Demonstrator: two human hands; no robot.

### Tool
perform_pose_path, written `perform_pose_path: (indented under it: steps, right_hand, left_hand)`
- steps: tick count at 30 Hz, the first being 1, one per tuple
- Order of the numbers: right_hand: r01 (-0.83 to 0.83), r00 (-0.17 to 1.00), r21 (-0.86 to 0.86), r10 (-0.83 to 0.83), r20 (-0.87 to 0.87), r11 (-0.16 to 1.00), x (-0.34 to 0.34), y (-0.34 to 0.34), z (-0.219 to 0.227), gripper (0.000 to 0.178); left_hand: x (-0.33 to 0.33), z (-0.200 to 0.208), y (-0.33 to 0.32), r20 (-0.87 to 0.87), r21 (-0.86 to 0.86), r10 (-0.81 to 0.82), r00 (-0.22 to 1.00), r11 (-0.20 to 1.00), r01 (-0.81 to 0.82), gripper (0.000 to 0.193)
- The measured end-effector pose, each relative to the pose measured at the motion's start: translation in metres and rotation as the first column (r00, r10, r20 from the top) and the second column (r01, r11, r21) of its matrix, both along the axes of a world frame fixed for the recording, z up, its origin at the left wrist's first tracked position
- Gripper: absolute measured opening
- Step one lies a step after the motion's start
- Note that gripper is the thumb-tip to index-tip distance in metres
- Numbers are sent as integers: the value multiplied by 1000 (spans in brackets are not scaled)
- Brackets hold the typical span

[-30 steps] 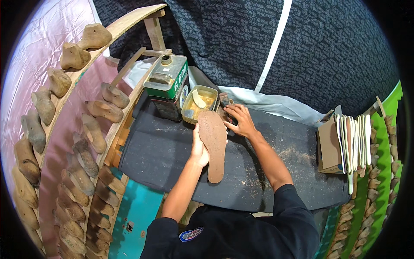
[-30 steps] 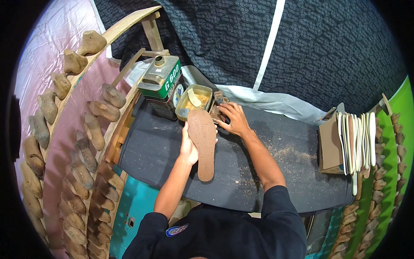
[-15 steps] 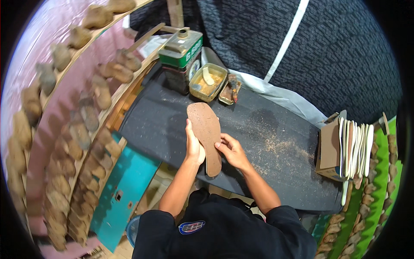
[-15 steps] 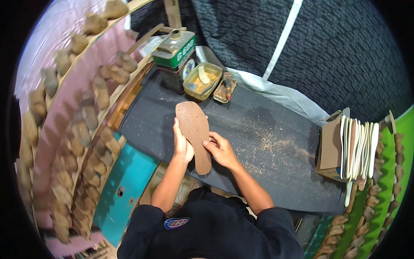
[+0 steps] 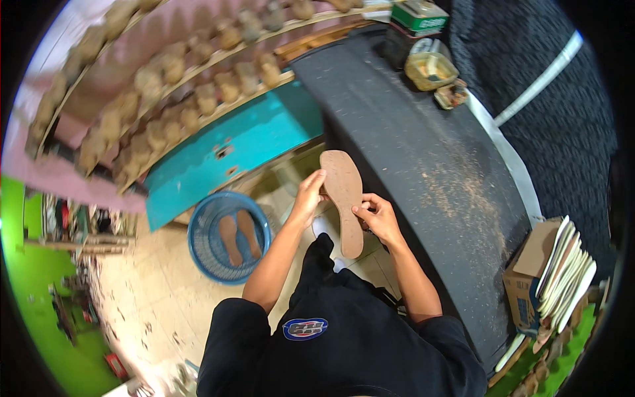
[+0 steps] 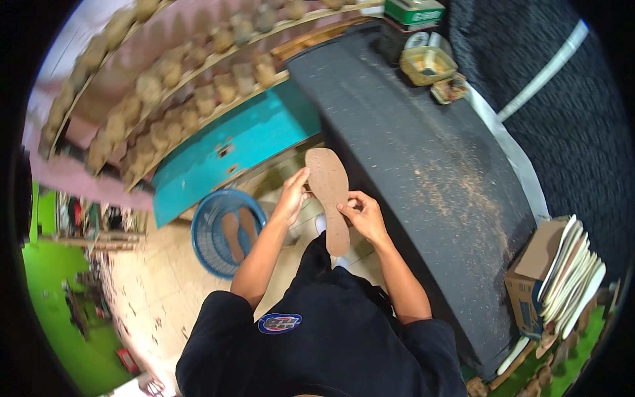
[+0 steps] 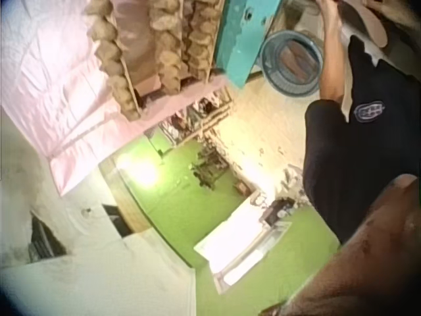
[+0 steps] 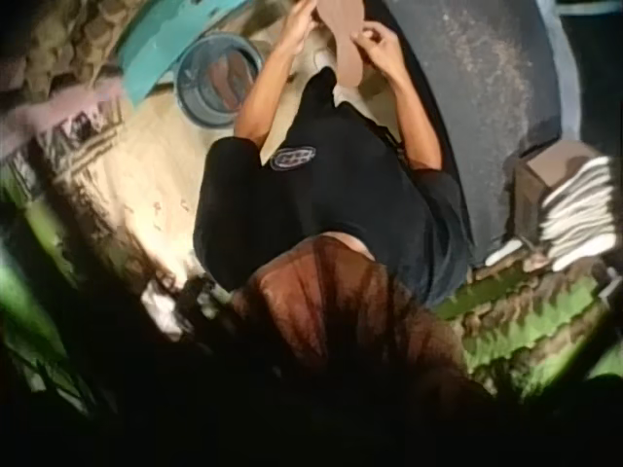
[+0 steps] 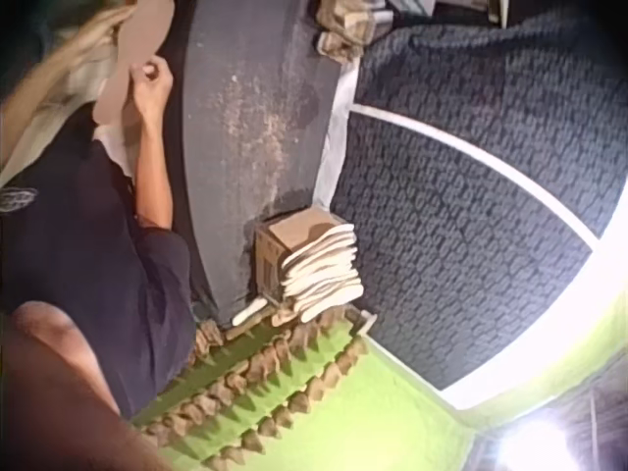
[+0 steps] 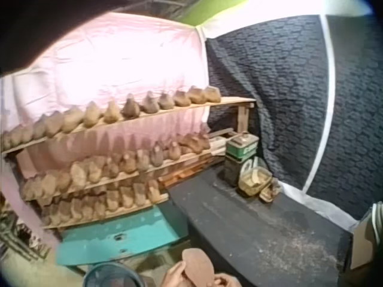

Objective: The person takes shoe soles, applies glue to them using a brush, and places them into a basket.

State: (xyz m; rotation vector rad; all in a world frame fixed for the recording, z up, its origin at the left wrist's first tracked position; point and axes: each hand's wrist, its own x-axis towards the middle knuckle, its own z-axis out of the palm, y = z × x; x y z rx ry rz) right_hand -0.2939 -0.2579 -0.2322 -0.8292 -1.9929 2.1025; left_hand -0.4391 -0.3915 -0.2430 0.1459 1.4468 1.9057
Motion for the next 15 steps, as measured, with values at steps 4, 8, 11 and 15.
perform_pose_path:
  steps: [4, 8, 11, 15]
  right_hand:
    - [-153, 986, 72, 147, 76, 986, -8, -41, -39, 32]
    - [-274, 955, 72, 263, 133, 959, -29, -93, -53, 41]
    - [-392, 912, 85, 376, 164, 916, -50, -135, -68, 45]
    - [-503, 843, 69, 472, 257, 861, -76, -193, -97, 47]
  left_hand:
    - [5, -19, -70, -52, -111, 9, 999, 994, -15, 42]
    - [10, -35, -143, 40, -121, 167, 985, 979, -162, 46]
    - [8, -58, -198, 80, -158, 265, 961, 955, -250, 34]
    - [2, -98, -262, 86, -221, 309, 947, 933, -284, 28]
